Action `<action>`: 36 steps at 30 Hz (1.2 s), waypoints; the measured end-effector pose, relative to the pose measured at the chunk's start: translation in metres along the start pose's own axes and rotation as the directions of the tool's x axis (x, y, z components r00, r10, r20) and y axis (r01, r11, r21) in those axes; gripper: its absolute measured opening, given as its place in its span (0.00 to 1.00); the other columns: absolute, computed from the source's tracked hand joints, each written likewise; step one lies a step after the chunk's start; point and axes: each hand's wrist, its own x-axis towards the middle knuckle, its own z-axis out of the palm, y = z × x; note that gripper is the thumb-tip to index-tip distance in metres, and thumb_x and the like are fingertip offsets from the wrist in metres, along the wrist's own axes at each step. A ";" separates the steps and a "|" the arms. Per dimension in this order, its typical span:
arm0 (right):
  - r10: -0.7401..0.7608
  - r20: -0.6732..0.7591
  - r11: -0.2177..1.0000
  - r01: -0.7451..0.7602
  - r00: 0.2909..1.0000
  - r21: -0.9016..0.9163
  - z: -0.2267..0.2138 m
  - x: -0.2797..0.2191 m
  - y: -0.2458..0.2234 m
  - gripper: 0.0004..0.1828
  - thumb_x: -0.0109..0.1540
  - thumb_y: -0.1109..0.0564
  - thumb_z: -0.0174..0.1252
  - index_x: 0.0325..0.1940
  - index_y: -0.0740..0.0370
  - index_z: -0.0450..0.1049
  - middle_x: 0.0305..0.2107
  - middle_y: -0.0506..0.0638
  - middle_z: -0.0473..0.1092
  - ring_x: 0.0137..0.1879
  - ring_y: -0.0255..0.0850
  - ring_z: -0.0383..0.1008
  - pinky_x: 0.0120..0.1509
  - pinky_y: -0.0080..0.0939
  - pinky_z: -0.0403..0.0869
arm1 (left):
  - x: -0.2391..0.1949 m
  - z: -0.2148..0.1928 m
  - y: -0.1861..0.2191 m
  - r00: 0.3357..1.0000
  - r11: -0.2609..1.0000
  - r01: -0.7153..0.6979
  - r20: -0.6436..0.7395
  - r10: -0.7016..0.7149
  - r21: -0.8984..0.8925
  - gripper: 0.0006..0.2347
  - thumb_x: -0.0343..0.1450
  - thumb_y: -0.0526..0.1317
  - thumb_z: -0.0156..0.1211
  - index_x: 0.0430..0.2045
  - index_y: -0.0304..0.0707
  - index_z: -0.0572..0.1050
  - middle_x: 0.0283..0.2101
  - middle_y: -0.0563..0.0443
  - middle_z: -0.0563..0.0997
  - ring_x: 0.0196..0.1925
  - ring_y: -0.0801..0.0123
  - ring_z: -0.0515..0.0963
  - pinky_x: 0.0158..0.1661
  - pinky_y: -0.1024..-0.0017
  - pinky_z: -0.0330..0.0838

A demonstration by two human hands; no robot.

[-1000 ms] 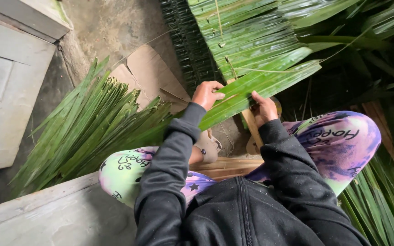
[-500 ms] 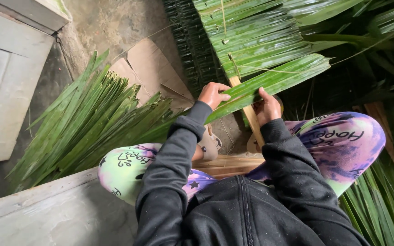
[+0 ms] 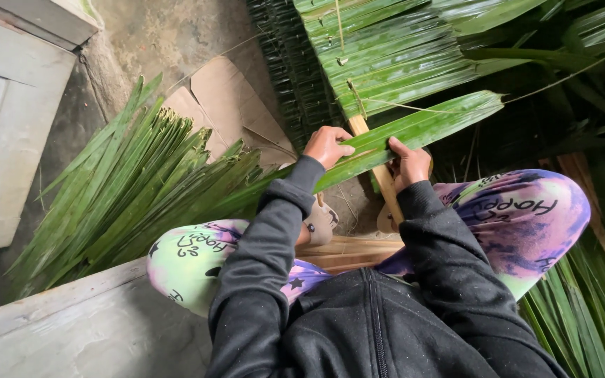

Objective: Weaving palm leaves onto a wooden frame to create a thatched panel

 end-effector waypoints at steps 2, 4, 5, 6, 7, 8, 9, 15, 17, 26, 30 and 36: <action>0.009 -0.013 1.000 -0.009 1.000 0.019 0.001 -0.006 -0.007 0.22 0.49 0.62 0.81 0.37 0.65 0.74 0.29 0.53 0.74 0.35 0.48 0.78 0.39 0.51 0.78 | -0.003 -0.003 0.002 1.000 1.000 0.006 -0.004 -0.006 -0.013 0.13 0.62 0.43 0.73 0.40 0.50 0.85 0.41 0.49 0.87 0.51 0.54 0.85 0.52 0.57 0.77; 0.021 -0.024 0.999 -0.020 0.999 0.038 0.000 -0.004 -0.007 0.22 0.49 0.62 0.82 0.37 0.65 0.74 0.28 0.54 0.74 0.35 0.49 0.78 0.38 0.51 0.79 | -0.006 -0.004 0.002 1.000 1.000 0.015 -0.008 -0.015 -0.025 0.13 0.62 0.42 0.73 0.40 0.49 0.85 0.40 0.48 0.87 0.51 0.54 0.85 0.52 0.57 0.77; 0.036 -0.018 0.999 -0.035 0.999 0.040 -0.001 0.000 -0.004 0.23 0.49 0.62 0.82 0.36 0.65 0.73 0.28 0.53 0.74 0.34 0.48 0.78 0.38 0.49 0.79 | -0.007 -0.004 0.003 1.000 0.998 0.013 -0.017 -0.014 -0.054 0.13 0.63 0.41 0.73 0.40 0.46 0.85 0.40 0.45 0.87 0.50 0.51 0.85 0.51 0.56 0.77; 0.052 -0.008 0.998 -0.051 0.999 0.041 -0.001 0.005 -0.001 0.23 0.49 0.61 0.82 0.36 0.65 0.73 0.28 0.52 0.73 0.34 0.48 0.78 0.38 0.47 0.79 | -0.008 -0.004 0.003 0.999 0.997 0.013 -0.029 -0.016 -0.082 0.13 0.64 0.39 0.73 0.41 0.43 0.84 0.39 0.43 0.87 0.49 0.49 0.85 0.50 0.55 0.77; 0.053 -0.006 0.998 -0.053 0.999 0.040 0.004 -0.003 -0.007 0.23 0.49 0.61 0.82 0.36 0.65 0.73 0.28 0.52 0.73 0.34 0.48 0.78 0.38 0.47 0.79 | -0.005 -0.003 0.001 0.999 0.997 0.015 -0.031 -0.018 -0.082 0.13 0.64 0.39 0.73 0.41 0.43 0.84 0.39 0.43 0.87 0.49 0.49 0.85 0.50 0.55 0.77; 0.065 0.001 0.997 -0.065 0.998 0.046 0.008 -0.011 -0.014 0.24 0.49 0.61 0.82 0.37 0.65 0.72 0.28 0.53 0.73 0.34 0.48 0.79 0.38 0.47 0.79 | -0.003 -0.003 0.000 0.998 0.998 0.041 -0.035 -0.043 -0.053 0.13 0.63 0.41 0.73 0.40 0.47 0.85 0.38 0.48 0.87 0.48 0.54 0.85 0.49 0.58 0.78; 0.077 0.009 0.996 -0.077 0.997 0.053 0.013 -0.019 -0.020 0.24 0.49 0.61 0.82 0.38 0.65 0.72 0.28 0.53 0.73 0.34 0.49 0.79 0.38 0.47 0.80 | 0.000 -0.002 -0.001 0.997 0.997 0.068 -0.040 -0.069 -0.025 0.12 0.62 0.43 0.73 0.39 0.52 0.85 0.37 0.52 0.87 0.47 0.58 0.86 0.48 0.60 0.79; 0.078 0.105 0.992 -0.087 0.991 0.087 0.013 -0.026 -0.024 0.23 0.51 0.61 0.81 0.39 0.67 0.71 0.28 0.53 0.73 0.31 0.48 0.79 0.36 0.44 0.81 | -0.002 -0.008 -0.003 0.997 0.999 0.000 -0.083 -0.004 -0.049 0.12 0.61 0.41 0.73 0.38 0.51 0.85 0.39 0.49 0.87 0.48 0.54 0.85 0.49 0.60 0.78; 0.080 0.113 0.992 -0.089 0.990 0.085 0.014 -0.029 -0.028 0.23 0.51 0.61 0.81 0.38 0.66 0.71 0.28 0.53 0.73 0.30 0.47 0.79 0.36 0.44 0.81 | -0.002 -0.011 -0.002 0.997 0.997 -0.014 -0.082 0.009 -0.070 0.13 0.61 0.40 0.73 0.38 0.49 0.85 0.39 0.48 0.87 0.48 0.53 0.85 0.49 0.59 0.78; 0.085 0.149 0.990 -0.100 0.985 0.100 0.008 -0.016 -0.016 0.21 0.53 0.60 0.79 0.40 0.67 0.72 0.28 0.54 0.74 0.31 0.47 0.80 0.35 0.42 0.82 | 0.019 -0.007 -0.023 0.997 0.989 -0.053 -0.070 0.044 -0.141 0.14 0.61 0.41 0.73 0.39 0.49 0.86 0.38 0.47 0.87 0.47 0.54 0.85 0.49 0.60 0.78; 0.091 0.153 0.987 -0.109 0.984 0.116 0.013 -0.026 -0.024 0.21 0.53 0.61 0.79 0.40 0.67 0.72 0.29 0.54 0.74 0.31 0.48 0.81 0.35 0.43 0.83 | 0.016 -0.003 -0.023 0.998 0.987 -0.044 -0.039 0.039 -0.154 0.13 0.61 0.40 0.74 0.39 0.48 0.86 0.38 0.46 0.87 0.47 0.53 0.86 0.49 0.59 0.78; 0.077 0.130 0.993 -0.088 0.988 0.077 0.013 -0.024 -0.023 0.21 0.53 0.61 0.79 0.38 0.65 0.72 0.27 0.53 0.74 0.29 0.46 0.79 0.33 0.40 0.82 | 0.015 -0.004 -0.016 1.000 0.995 0.000 -0.011 -0.002 -0.104 0.12 0.61 0.41 0.73 0.37 0.49 0.86 0.36 0.47 0.87 0.45 0.54 0.86 0.48 0.60 0.78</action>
